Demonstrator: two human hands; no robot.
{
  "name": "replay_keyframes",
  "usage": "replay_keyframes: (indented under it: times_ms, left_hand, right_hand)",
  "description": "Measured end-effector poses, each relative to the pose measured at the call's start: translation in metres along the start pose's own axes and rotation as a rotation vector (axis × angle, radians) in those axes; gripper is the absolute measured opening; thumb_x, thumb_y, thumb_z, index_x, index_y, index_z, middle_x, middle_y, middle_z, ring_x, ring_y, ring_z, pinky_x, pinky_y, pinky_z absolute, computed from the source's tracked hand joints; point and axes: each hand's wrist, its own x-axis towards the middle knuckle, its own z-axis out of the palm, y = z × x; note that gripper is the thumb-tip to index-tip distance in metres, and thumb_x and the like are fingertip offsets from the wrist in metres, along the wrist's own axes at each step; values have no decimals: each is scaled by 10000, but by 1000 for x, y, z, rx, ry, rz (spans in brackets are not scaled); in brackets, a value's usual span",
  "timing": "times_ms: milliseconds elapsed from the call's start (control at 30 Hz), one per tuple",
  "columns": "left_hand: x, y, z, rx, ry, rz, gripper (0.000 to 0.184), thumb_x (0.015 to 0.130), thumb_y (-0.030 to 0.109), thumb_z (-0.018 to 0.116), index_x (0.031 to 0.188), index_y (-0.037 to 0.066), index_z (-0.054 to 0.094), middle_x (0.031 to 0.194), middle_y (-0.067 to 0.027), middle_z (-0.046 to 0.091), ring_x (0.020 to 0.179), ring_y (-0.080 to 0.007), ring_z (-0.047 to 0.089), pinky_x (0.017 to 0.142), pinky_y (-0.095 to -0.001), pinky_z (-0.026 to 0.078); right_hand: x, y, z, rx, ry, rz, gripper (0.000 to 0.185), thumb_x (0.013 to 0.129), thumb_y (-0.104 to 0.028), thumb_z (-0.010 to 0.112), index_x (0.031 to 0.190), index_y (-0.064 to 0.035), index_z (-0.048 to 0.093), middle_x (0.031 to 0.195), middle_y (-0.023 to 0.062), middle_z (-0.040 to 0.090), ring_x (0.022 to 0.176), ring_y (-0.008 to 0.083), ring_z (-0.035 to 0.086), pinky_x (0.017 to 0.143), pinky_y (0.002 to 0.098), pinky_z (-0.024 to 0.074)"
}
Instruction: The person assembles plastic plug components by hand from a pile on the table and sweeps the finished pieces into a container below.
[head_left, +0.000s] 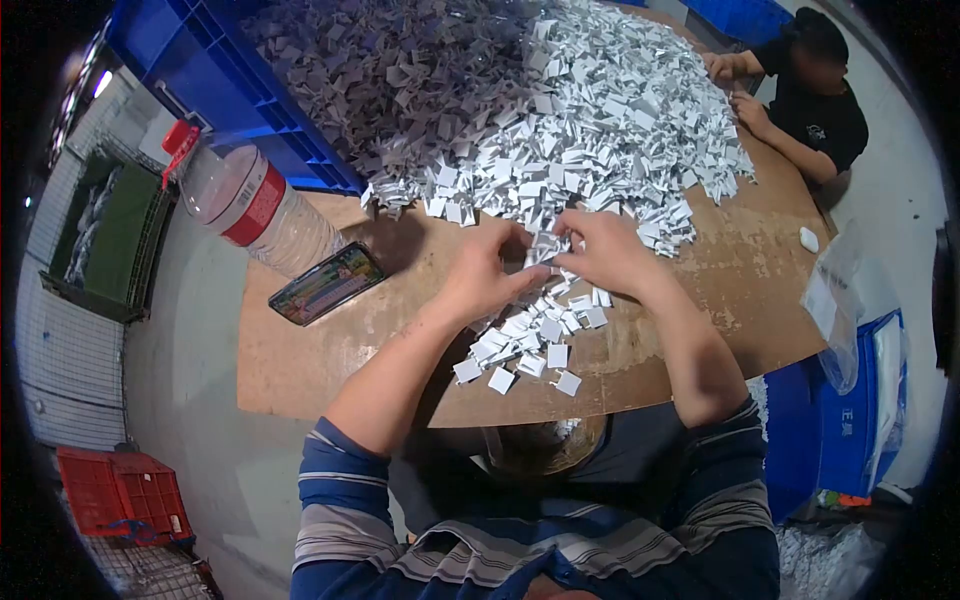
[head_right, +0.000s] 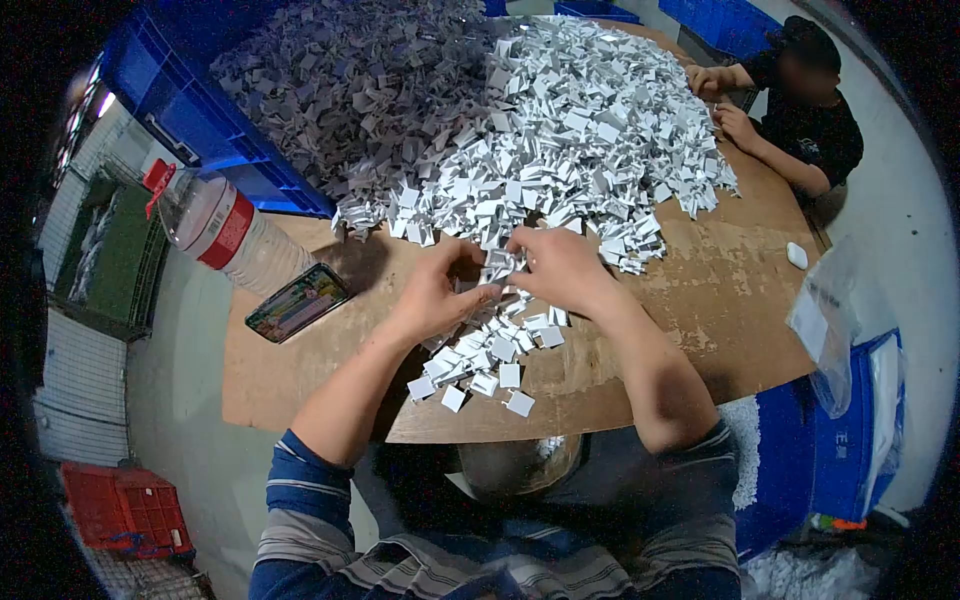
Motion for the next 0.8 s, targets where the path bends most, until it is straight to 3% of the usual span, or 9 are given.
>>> replay_keyframes:
  times_ms: [100,300,467,600,633,767,800]
  left_hand:
    - [1,4,6,-115,241,112,245,850,97,771,1063,-6,703,1073,-101,662,871,-188,623,733,-293,514]
    - [0,1,0,-65,67,49,214,867,90,756,1052,-4,705,930,-83,686,772,-176,624,673,-270,508]
    - [1,-12,1,-183,265,-133,189,877,73,741,1050,5,706,843,-78,687,715,-163,621,631,-254,499]
    - [1,-20,-2,-270,254,-198,148,870,32,719,1017,15,720,857,-71,695,740,-151,626,641,-249,499]
    - [2,-15,0,-270,254,-195,148,870,32,719,1017,15,720,857,-71,695,740,-151,626,641,-249,499]
    - [5,15,15,-415,400,199,120,856,-5,693,972,14,718,828,-57,692,727,-137,612,636,-236,484]
    - [5,13,14,-414,399,200,120,856,-5,693,972,14,718,828,-57,692,727,-137,612,636,-236,484]
  right_hand:
    - [-2,-9,5,9,-32,-61,289,776,-240,739,992,-63,665,703,90,650,672,294,631,646,408,496]
    - [-4,-10,7,-48,-6,-100,260,768,-242,752,932,-58,668,704,94,652,644,280,623,626,391,495]
    - [-5,-10,-7,47,36,-6,209,784,-228,745,864,-52,667,696,72,643,599,225,600,577,345,477]
    - [6,11,-14,632,159,165,215,803,-227,757,766,-43,651,654,31,603,567,146,536,536,288,436]
    - [5,9,-16,630,162,165,215,803,-227,757,766,-43,651,654,31,603,567,146,536,536,288,436]
    - [-2,-8,-17,725,-128,178,235,818,-209,744,693,-45,632,608,-10,547,561,89,462,518,238,392]
    - [-2,-10,-15,726,-127,178,235,818,-209,744,693,-45,632,608,-10,547,561,89,462,518,238,392]
